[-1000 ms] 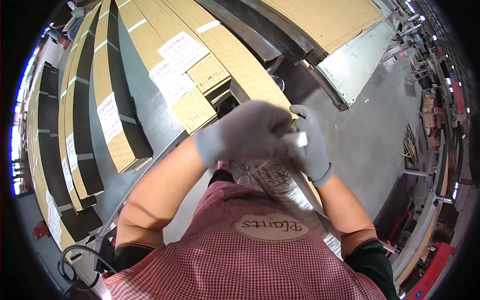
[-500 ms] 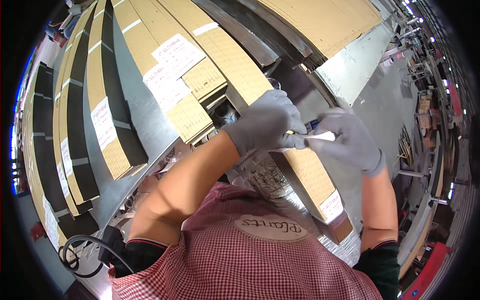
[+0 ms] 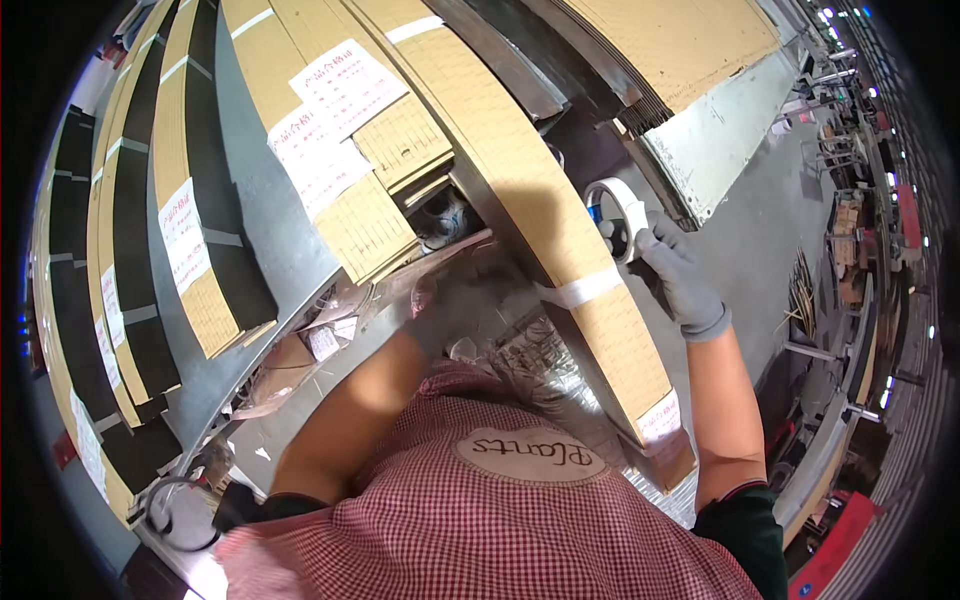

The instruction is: Apply adhesive tape to secure labels or components onto stacked boards or products.

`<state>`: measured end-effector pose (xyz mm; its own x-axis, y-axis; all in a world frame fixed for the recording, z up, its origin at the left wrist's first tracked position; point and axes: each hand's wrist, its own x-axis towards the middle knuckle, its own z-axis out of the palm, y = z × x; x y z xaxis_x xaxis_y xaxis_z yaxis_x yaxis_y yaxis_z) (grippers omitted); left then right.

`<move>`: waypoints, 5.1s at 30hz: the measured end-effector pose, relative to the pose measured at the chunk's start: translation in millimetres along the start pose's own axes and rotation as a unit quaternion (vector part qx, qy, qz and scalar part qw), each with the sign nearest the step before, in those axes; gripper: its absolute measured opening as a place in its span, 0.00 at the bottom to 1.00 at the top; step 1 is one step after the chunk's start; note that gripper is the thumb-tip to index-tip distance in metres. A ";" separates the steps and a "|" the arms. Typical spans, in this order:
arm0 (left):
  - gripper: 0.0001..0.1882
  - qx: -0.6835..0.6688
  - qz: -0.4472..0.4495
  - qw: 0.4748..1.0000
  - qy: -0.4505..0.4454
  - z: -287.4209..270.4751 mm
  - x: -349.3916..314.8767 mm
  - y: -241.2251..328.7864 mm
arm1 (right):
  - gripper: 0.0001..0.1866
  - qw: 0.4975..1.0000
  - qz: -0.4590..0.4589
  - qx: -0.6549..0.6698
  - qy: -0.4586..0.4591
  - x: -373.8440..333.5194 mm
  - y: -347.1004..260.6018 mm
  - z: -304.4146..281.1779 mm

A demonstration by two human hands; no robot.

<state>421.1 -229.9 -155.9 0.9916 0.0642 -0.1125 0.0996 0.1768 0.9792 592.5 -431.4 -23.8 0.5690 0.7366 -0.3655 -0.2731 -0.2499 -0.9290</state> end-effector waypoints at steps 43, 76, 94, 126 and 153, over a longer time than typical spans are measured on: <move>0.12 0.189 0.232 0.951 0.079 22.7 -10.1 -30.4 | 0.17 0.859 -0.119 -0.439 -0.233 56.1 55.4 -41.9; 0.20 0.101 -0.123 0.980 -0.121 -34.9 -69.4 103.0 | 0.36 0.776 -0.181 -0.603 0.031 -30.3 10.7 76.3; 0.15 0.481 0.171 0.846 -0.156 41.9 60.5 127.1 | 0.12 0.679 -0.185 -0.710 -0.014 -33.6 -73.8 14.6; 0.41 0.283 -0.152 0.943 -0.085 67.5 -48.3 87.9 | 0.17 1.000 -0.020 -0.005 -0.013 -83.3 65.8 17.6; 0.10 0.240 -0.022 0.965 0.105 -4.3 -93.2 65.7 | 0.10 0.716 -0.157 -0.676 -0.076 2.4 -55.0 -14.8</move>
<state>334.8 -220.0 -81.8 0.9521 0.2727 -0.1382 0.2180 -0.2886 0.9323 620.4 -425.2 25.5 0.3186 0.9241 -0.2111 0.9089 -0.3611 -0.2088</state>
